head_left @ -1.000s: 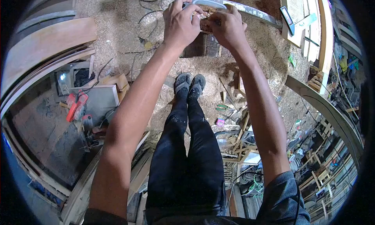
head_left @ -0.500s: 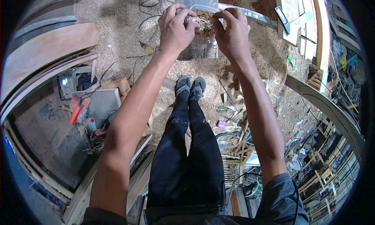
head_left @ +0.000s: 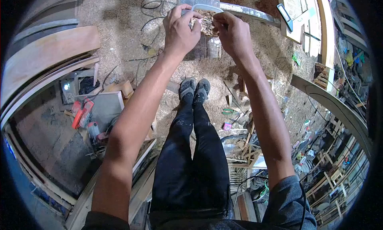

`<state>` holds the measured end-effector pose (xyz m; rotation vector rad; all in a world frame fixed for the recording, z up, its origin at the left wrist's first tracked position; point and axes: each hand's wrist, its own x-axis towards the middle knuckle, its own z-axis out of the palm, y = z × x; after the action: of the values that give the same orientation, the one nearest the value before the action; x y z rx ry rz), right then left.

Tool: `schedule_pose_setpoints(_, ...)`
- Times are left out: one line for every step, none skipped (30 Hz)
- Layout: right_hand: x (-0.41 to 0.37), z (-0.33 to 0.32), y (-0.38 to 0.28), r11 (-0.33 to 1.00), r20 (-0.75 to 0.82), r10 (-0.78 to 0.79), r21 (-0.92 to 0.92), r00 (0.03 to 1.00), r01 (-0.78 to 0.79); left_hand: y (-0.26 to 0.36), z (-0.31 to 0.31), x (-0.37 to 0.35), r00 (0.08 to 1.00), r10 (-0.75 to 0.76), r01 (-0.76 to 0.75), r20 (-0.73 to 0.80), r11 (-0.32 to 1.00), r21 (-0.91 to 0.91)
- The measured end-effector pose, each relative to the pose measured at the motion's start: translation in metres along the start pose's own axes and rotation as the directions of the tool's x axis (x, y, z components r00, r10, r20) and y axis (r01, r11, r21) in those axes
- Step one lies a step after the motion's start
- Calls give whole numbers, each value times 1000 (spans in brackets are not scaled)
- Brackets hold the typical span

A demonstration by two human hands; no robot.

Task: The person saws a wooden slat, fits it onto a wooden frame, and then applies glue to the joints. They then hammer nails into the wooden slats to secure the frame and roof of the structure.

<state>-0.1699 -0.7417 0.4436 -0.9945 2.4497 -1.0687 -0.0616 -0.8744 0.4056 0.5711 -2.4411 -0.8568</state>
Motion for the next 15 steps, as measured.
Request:
schedule_pose_setpoints(0, 1, 2, 1000, 12, 20, -17, 1000, -20, 2, 0, 1, 1000, 3, -3, -1, 1000, 0)
schedule_pose_setpoints(-1, 1, 3, 1000, 9, 20, -17, 1000, -19, 4, 0, 1, 1000, 27, -27, 4, 1000, 10)
schedule_pose_setpoints(-2, 1, 4, 999, -17, 14, 37, 1000, -13, 6, -1, 2, 999, 51, -51, 9, 998, 20)
schedule_pose_setpoints(-3, 1, 5, 996, -42, 11, 91, 999, -7, 8, -2, 3, 999, 53, -53, 10, 998, 19)
schedule_pose_setpoints(-4, 0, 6, 996, -45, 13, 90, 999, -9, 10, -3, 4, 996, 90, -91, 11, 995, 30)
schedule_pose_setpoints(-4, -1, 5, 994, -38, 19, 113, 999, -14, 11, -2, 4, 992, 127, -128, 13, 991, 41)
schedule_pose_setpoints(-6, -2, 4, 991, -31, 25, 136, 999, -21, 12, -1, 5, 991, 129, -130, 16, 991, 38)
schedule_pose_setpoints(-7, -3, 4, 990, -34, 28, 136, 999, -24, 12, 0, 7, 988, 151, -151, 24, 988, 4)
schedule_pose_setpoints(-7, -4, 4, 994, -47, 18, 112, 999, -12, 11, 1, 9, 984, 174, -173, 30, 984, -30)
schedule_pose_setpoints(-8, -6, 5, 996, -60, 7, 88, 998, -1, 11, 2, 10, 983, 178, -177, 33, 984, -32)
schedule_pose_setpoints(-10, -7, 5, 996, -65, 10, 87, 998, -4, 11, 3, 10, 986, 160, -157, 42, 986, -55)
schedule_pose_setpoints(-11, -8, 6, 985, -58, 43, 169, 997, -33, 13, 3, 11, 989, 141, -137, 52, 987, -79)
schedule_pose_setpoints(-14, -10, 8, 967, -50, 76, 249, 996, -62, 15, 3, 12, 988, 146, -141, 55, 986, -84)
schedule_pose_setpoints(-16, -12, 9, 967, -56, 81, 247, 995, -65, 16, 2, 13, 989, 136, -128, 64, 986, -106)
schedule_pose_setpoints(-19, -15, 9, 957, -86, 80, 285, 993, -52, 17, 2, 14, 989, 125, -115, 74, 985, -128)
